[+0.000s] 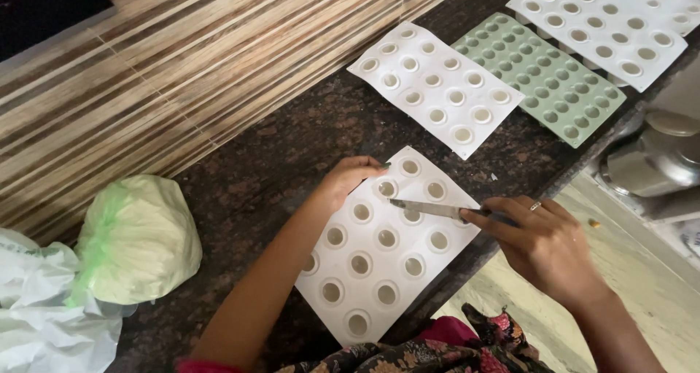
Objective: The person trims excess wax from the tops of filled candle molds with a knife, working cavity by cavity across molds on the counter. They briefly scoop material from a mixer grinder jar on the floor with a spoon, then return to trim the molds and poke into the wax cavities with a blue-handled tool.
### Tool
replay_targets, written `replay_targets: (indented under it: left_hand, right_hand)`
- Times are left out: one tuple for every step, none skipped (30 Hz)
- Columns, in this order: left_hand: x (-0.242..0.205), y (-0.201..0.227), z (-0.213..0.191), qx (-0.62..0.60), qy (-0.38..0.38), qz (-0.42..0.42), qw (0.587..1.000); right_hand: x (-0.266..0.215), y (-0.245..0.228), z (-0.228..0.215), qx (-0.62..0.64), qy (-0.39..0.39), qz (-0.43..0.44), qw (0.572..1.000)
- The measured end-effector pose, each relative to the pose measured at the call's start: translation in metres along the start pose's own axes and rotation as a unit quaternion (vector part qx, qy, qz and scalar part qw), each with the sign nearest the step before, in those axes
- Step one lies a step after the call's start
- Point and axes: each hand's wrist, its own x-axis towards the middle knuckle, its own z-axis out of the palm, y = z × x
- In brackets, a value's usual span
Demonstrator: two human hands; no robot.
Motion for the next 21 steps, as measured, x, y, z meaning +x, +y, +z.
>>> replay_targets:
  left_hand:
    - [-0.002, 0.001, 0.001, 0.003, 0.0, 0.004, 1.0]
    - [-0.003, 0.001, 0.003, 0.007, 0.0, 0.008, 1.0]
    - [-0.004, 0.003, 0.005, 0.007, -0.001, 0.008, 1.0]
    - [-0.006, 0.005, 0.006, 0.018, 0.008, 0.003, 1.0]
    - [-0.007, 0.007, 0.008, 0.03, 0.017, -0.002, 0.999]
    - [-0.005, 0.005, 0.006, 0.03, 0.017, -0.002, 0.999]
    - [-0.003, 0.003, 0.005, 0.027, 0.014, 0.001, 1.0]
    - [-0.001, 0.001, 0.003, 0.025, 0.011, 0.005, 1.0]
    - [-0.001, -0.001, 0.002, 0.024, 0.013, 0.005, 1.0]
    - [-0.001, -0.002, 0.0, 0.008, 0.002, 0.009, 1.0]
    - [0.001, -0.003, 0.0, -0.007, -0.01, 0.014, 1.0]
    - [-0.001, -0.003, 0.002, -0.007, -0.01, 0.014, 1.0]
    - [-0.001, -0.001, 0.003, 0.003, -0.007, 0.016, 1.0]
    - [-0.002, 0.001, 0.004, 0.013, -0.004, 0.018, 1.0]
    - [-0.003, 0.001, 0.003, 0.011, -0.003, 0.017, 1.0]
    - [-0.003, 0.001, 0.003, 0.018, 0.001, 0.016, 1.0]
    - [-0.003, 0.0, 0.003, 0.026, 0.003, 0.014, 1.0]
    - [-0.003, -0.001, 0.003, 0.025, 0.002, 0.013, 1.0]
    - [-0.002, -0.002, 0.003, 0.012, -0.004, 0.015, 1.0]
    - [-0.002, -0.002, 0.003, 0.0, -0.011, 0.016, 1.0]
    - [-0.004, 0.002, 0.006, 0.0, -0.012, 0.015, 1.0]
  right_hand:
    - [0.001, -0.002, -0.002, 0.008, -0.05, 0.035, 0.998]
    - [0.003, -0.003, -0.004, 0.016, -0.099, 0.07, 0.993]
    - [0.006, -0.005, -0.003, 0.015, -0.099, 0.07, 0.992]
    - [0.008, -0.007, -0.003, 0.021, -0.072, 0.047, 0.996]
    - [0.011, -0.009, -0.003, 0.026, -0.044, 0.024, 0.998]
    - [0.012, -0.01, -0.002, 0.027, -0.044, 0.024, 0.998]
    - [0.014, -0.011, 0.0, 0.031, -0.047, 0.03, 0.998]
    - [0.015, -0.012, 0.001, 0.036, -0.051, 0.036, 0.997]
    - [0.014, -0.011, 0.004, 0.037, -0.051, 0.034, 0.997]
    - [0.012, -0.01, 0.006, 0.049, -0.029, 0.03, 0.998]
    - [0.01, -0.009, 0.009, 0.06, -0.007, 0.027, 0.998]
    - [0.007, -0.009, 0.008, 0.06, -0.007, 0.026, 0.998]
    - [0.005, -0.009, 0.007, 0.059, -0.023, 0.051, 0.997]
    - [0.003, -0.009, 0.007, 0.059, -0.039, 0.075, 0.995]
    - [0.0, -0.005, 0.008, 0.06, -0.04, 0.074, 0.995]
    - [-0.004, -0.001, 0.009, 0.061, -0.046, 0.069, 0.995]
    - [-0.008, 0.003, 0.01, 0.06, -0.052, 0.065, 0.995]
    - [-0.007, 0.004, 0.01, 0.06, -0.054, 0.066, 0.995]
    - [-0.007, 0.005, 0.009, 0.058, -0.055, 0.056, 0.995]
    - [-0.007, 0.007, 0.008, 0.056, -0.056, 0.046, 0.996]
    - [-0.002, 0.005, 0.005, 0.057, -0.056, 0.047, 0.996]
